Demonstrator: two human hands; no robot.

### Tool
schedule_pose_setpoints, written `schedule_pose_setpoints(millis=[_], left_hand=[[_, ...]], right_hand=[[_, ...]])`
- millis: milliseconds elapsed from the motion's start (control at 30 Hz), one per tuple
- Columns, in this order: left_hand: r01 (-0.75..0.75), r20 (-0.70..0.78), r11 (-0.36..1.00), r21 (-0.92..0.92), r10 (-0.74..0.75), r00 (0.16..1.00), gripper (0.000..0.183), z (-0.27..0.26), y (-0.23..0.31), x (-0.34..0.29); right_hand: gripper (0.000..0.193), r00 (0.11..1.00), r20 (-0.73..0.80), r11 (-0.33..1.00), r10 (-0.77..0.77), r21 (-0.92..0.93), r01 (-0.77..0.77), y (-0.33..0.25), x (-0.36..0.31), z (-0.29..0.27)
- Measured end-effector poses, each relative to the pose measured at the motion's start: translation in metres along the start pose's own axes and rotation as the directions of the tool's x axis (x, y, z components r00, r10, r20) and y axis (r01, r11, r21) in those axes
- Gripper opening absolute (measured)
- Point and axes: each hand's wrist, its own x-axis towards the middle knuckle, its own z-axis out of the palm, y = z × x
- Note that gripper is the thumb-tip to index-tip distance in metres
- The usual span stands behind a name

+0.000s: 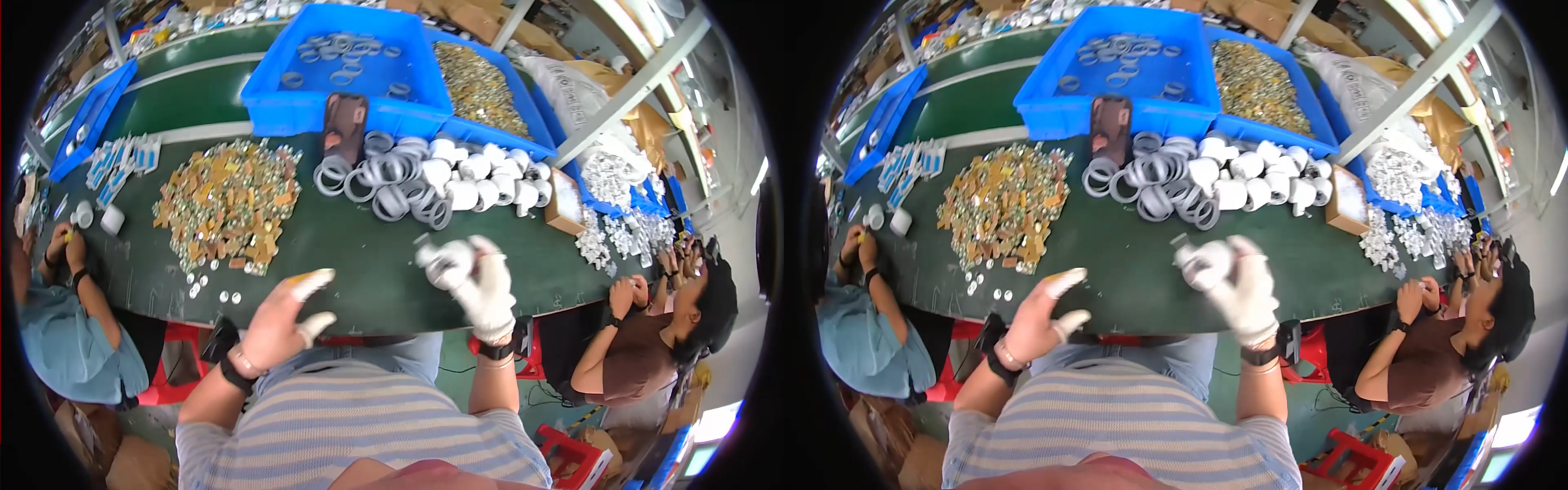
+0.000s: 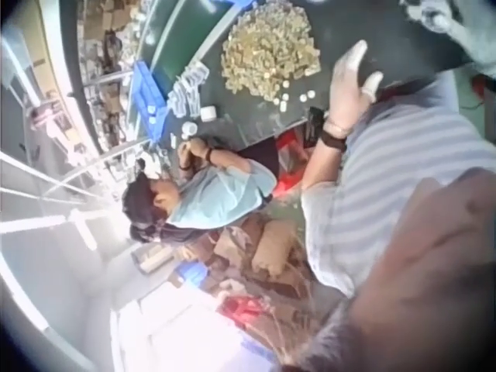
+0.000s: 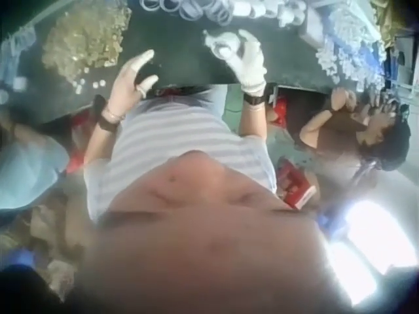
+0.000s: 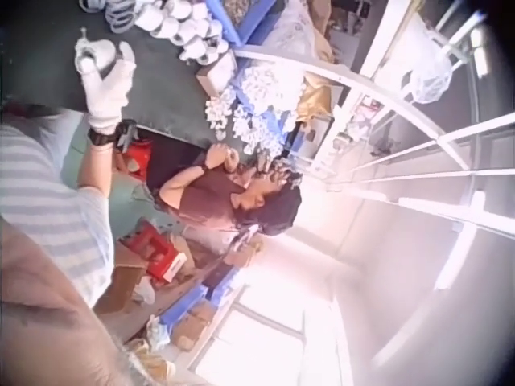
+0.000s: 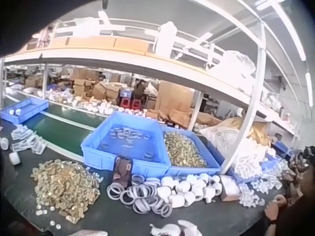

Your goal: Assembling small plastic components by fitting white rings onto grey bases at an industrial workbench.

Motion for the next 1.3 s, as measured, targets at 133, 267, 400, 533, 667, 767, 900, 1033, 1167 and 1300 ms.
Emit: schedule_pose_setpoints(millis=[133,267,400,533,667,767,900,1033,1167,1300], left_hand=[[-0.28,0.147,0.959,0.033,0.273,0.951,0.092,0.012,0.004,0.023],[0.088,0.257,0.919,-0.384,0.015,0.966,0.106,0.01,0.009,0.015],[0.345,0.224,0.557,-0.755,-0.276,0.935,0.095,0.013,-0.011,-0.012],[0.36,0.226,0.411,-0.837,-0.341,0.913,0.086,0.001,-0.012,-0.019],[0.343,0.224,0.299,-0.89,-0.368,0.902,0.085,-0.004,-0.021,-0.029],[0.337,0.237,0.223,-0.915,-0.381,0.894,0.085,-0.002,-0.025,-0.03],[0.311,0.234,0.105,-0.945,-0.447,0.863,0.084,0.008,-0.017,-0.018],[0.388,0.315,0.127,-0.913,-0.385,0.868,0.088,0.002,-0.013,-0.011],[0.32,0.199,0.236,-0.917,-0.424,0.883,0.086,-0.002,-0.018,-0.027],[0.285,0.128,0.298,-0.911,-0.452,0.883,0.084,-0.002,-0.026,-0.026]], right_hand=[[0.073,0.833,0.46,0.95,-0.308,0.094,0.299,-0.061,-0.015,0.037],[0.068,0.725,0.559,0.889,-0.403,0.426,0.166,-0.063,0.013,0.068],[0.047,0.927,0.053,0.876,-0.371,-0.311,0.368,-0.032,0.068,0.108],[0.038,0.94,0.084,0.831,-0.332,-0.445,0.333,-0.008,0.072,0.12],[0.039,0.91,0.182,0.824,-0.372,-0.387,0.414,-0.008,0.038,0.108],[0.04,0.917,0.257,0.85,-0.306,-0.36,0.384,-0.003,0.024,0.095],[0.027,0.868,0.235,0.797,-0.438,-0.347,0.495,-0.007,0.036,0.095],[0.018,0.81,0.45,0.822,-0.377,-0.24,0.516,0.0,0.046,0.081],[0.02,0.873,0.237,0.838,-0.425,-0.261,0.479,-0.008,0.038,0.064],[0.028,0.824,0.318,0.857,-0.469,-0.061,0.512,-0.045,0.012,0.092]])
